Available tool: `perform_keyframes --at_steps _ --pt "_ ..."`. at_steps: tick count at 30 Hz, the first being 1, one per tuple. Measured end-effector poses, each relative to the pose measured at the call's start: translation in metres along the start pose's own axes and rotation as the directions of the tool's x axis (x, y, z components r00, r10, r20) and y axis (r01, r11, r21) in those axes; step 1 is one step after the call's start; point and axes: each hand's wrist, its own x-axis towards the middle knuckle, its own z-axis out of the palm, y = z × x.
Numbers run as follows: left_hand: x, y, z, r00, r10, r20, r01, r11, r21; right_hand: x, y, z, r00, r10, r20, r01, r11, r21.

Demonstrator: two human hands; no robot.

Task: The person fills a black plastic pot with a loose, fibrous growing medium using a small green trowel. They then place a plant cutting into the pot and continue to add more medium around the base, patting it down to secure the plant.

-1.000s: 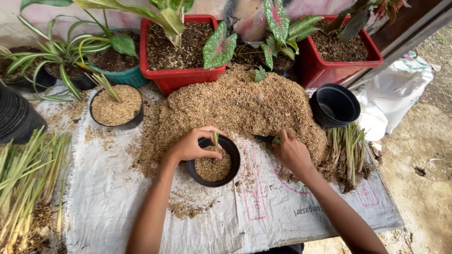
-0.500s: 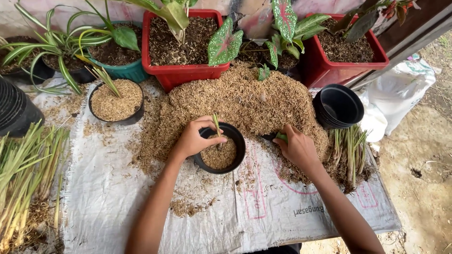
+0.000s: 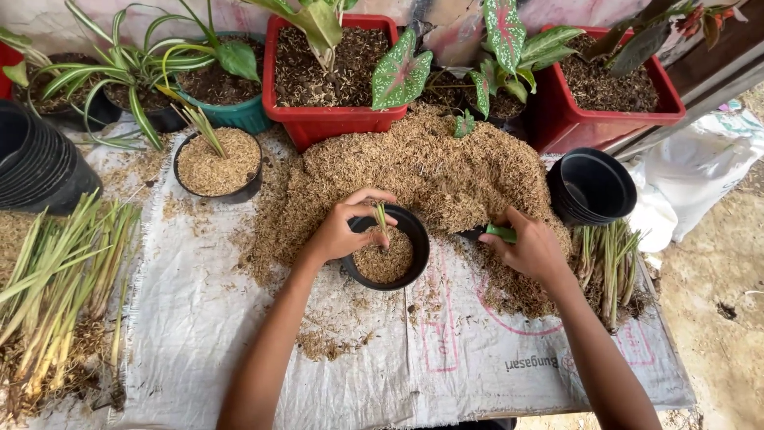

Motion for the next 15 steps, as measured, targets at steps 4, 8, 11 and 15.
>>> perform_keyframes --at_steps 4,8,11,15 --pt "0.001 -0.007 0.005 0.998 0.018 -0.053 -0.02 0.999 -0.038 0.002 0.006 -0.009 0.998 -0.064 0.004 0.064 0.997 0.045" --pt "0.0 -0.011 0.011 0.989 0.083 -0.123 -0.084 0.996 0.0 0.007 -0.009 -0.025 0.985 -0.163 -0.059 0.165 0.986 0.029" --pt "-0.001 -0.003 0.01 0.983 0.12 -0.137 -0.121 0.993 0.003 0.016 -0.024 -0.038 0.98 -0.194 -0.03 0.193 0.98 -0.046" --pt "-0.001 -0.01 0.012 0.968 0.19 -0.161 -0.192 0.981 0.001 0.031 -0.062 -0.061 0.959 -0.251 0.129 0.273 0.94 -0.204"
